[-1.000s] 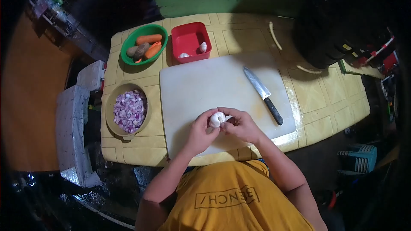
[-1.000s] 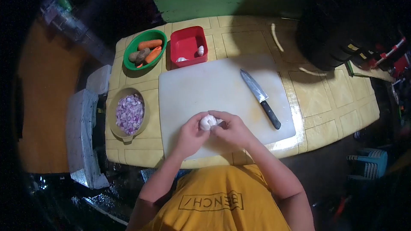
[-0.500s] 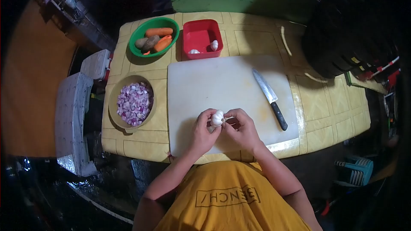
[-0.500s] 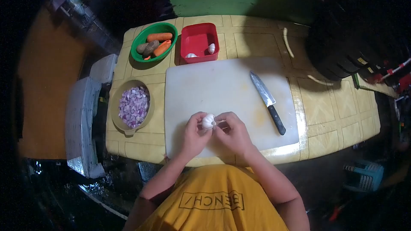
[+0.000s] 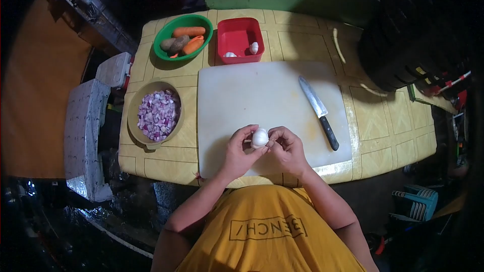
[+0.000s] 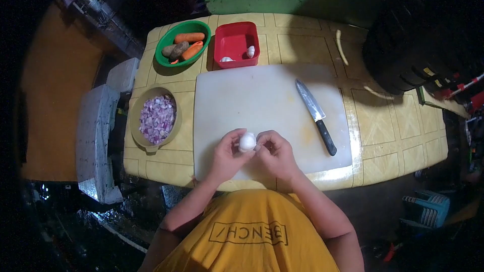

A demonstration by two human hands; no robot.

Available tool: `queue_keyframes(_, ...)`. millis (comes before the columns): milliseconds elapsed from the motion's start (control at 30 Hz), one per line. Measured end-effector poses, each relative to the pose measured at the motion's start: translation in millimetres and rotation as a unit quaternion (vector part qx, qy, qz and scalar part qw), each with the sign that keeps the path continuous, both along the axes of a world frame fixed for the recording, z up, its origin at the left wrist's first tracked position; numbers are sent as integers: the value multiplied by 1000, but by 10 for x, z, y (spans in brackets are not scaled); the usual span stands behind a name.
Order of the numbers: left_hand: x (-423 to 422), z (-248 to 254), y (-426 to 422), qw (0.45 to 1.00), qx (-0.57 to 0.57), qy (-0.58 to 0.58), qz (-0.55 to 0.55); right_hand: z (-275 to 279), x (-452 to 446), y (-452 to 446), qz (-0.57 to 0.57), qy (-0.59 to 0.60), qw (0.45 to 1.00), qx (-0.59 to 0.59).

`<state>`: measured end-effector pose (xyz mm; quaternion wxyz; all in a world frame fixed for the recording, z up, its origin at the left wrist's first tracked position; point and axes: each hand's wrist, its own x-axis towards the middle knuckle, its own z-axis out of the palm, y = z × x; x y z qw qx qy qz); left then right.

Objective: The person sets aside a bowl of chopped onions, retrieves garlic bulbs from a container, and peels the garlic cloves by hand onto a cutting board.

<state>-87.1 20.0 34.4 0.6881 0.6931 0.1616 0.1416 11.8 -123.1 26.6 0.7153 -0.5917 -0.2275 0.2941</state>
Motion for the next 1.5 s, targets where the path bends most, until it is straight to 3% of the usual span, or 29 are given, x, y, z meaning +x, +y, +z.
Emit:
queue_keyframes(100, -26, 77, 41, 994, -93, -32, -42, 75, -20, -4, -8, 12, 999, 31)
queue_keyframes(233, -72, 86, 8, 998, -35, -28, -33, 65, -65, 22, 2, 8, 999, 42)
queue_keyframes(400, -161, 27, 57, 996, -50, 14, -76, -9, -112, 33, -18, -25, 997, -65)
queue_keyframes(833, -328, -61, 9, 997, -78, -19, -19, 42, -176, 158, 10, 56, 998, -17)
queue_keyframes(900, -384, -64, 34, 978, -202, -31, -24, 112, -207, 164, 37, 75, 996, -12)
queue_keyframes(933, -412, -49, 57, 979, -202, -30, -27, 125, -231, 168, 34, 75, 997, -11)
queue_keyframes(1000, -467, 4, 92, 964, -263, -5, -34, 143, -290, 181, 28, 49, 998, 6)
queue_keyframes(1133, -523, -73, 115, 964, -259, -43, -42, 219, -351, 232, 10, 2, 1000, 0)
queue_keyframes(1200, -557, -101, 125, 969, -244, -33, -37, 274, -331, 227, 37, -144, 987, -60)
queue_keyframes(1267, -581, -155, 148, 972, -231, -23, -34, 304, -301, 201, 57, -186, 978, -74)
queue_keyframes(1367, -600, -223, 159, 978, -200, 36, -42, 383, -268, 155, 88, -258, 956, -107)
queue_keyframes(1433, -618, -93, 115, 989, -121, 89, 13, 386, -268, 207, 117, -293, 943, -109)
queue_keyframes(1500, -662, -49, 47, 998, -51, 31, 33, 325, -350, 245, 105, -331, 929, -131)
